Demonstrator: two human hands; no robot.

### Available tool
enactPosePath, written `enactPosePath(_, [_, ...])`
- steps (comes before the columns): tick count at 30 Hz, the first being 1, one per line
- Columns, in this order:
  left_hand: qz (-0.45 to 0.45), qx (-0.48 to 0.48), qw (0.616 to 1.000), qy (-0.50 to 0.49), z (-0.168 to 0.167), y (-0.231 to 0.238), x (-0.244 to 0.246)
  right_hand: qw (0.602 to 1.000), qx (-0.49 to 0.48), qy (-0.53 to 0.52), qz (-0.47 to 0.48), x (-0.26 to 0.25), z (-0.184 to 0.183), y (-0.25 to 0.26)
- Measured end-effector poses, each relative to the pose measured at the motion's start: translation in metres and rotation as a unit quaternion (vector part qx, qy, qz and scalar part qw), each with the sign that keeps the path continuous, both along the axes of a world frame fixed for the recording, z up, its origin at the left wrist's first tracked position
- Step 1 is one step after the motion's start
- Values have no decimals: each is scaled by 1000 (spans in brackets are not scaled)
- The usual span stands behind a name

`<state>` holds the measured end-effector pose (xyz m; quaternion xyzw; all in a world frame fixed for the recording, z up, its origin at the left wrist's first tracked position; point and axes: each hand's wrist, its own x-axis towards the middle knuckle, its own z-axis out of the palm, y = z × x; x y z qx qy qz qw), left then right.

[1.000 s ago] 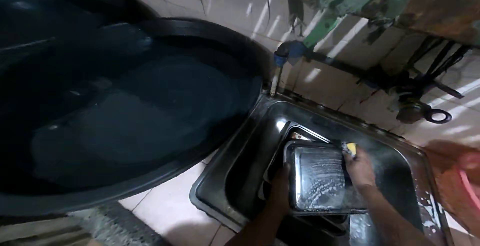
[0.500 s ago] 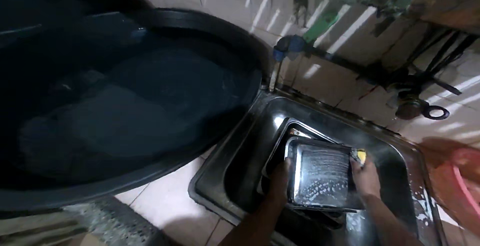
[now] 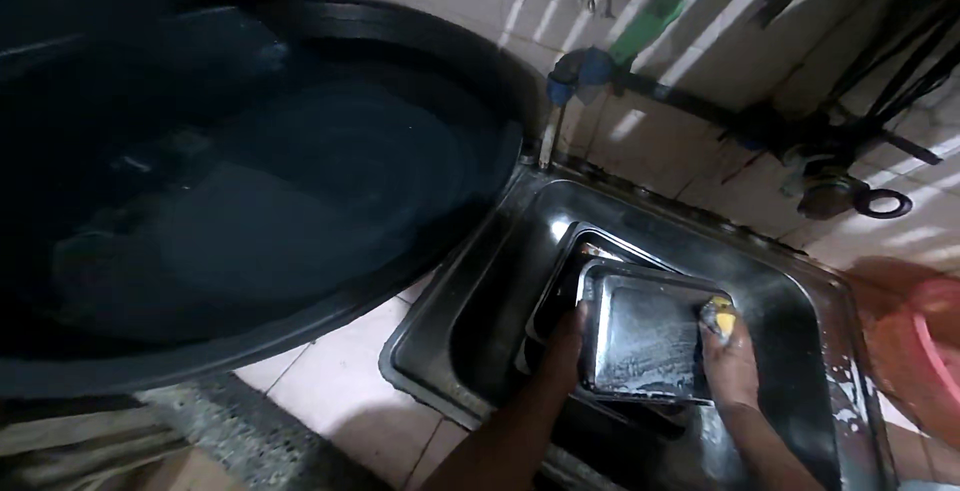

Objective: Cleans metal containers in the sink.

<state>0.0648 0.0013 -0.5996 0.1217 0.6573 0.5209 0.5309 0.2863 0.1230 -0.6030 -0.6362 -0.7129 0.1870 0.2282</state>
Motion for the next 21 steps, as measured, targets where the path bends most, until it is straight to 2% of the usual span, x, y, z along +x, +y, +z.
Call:
enactPosePath(2, [20, -16, 1000, -12, 2, 1, 1, 998, 1, -29, 50, -24, 14, -19])
enactPosePath(4, [34, -42, 999, 2, 6, 1, -3, 981, 8, -57, 185, -67, 25, -62])
enactPosePath(6, [-9, -78, 995, 59, 5, -2, -15, 933, 91, -60, 344, -85, 11, -102])
enactPosePath(7, [-7, -87, 994, 63, 5, -3, -18, 913, 143, -57, 377, -81, -2, -108])
enactPosePath(8, [46, -84, 995, 33, 2, -1, -17, 913, 159, -43, 374, -69, -12, -104])
enactPosePath(10, [122, -49, 991, -29, -4, 2, -16, 956, 113, -6, 271, -33, -21, -74])
enactPosePath(12, [123, -30, 991, -40, -7, 1, -15, 993, -19, 2, 115, 8, -13, -32])
enactPosePath(14, [104, -12, 994, -26, -8, -1, -13, 994, -110, 23, -8, 34, 5, 3])
enactPosePath(15, [107, -8, 994, -26, -6, 0, -13, 991, -124, 36, -39, 38, 21, 14])
enactPosePath(16, [112, -9, 993, -28, -6, 0, -13, 991, -112, 52, -42, 39, 40, 16])
enactPosePath(18, [126, -20, 991, -33, -9, -1, -12, 997, -23, 67, -8, 45, 88, 0])
enactPosePath(21, [131, -19, 990, -46, -23, -1, -10, 989, 130, -35, 62, 95, 163, -43])
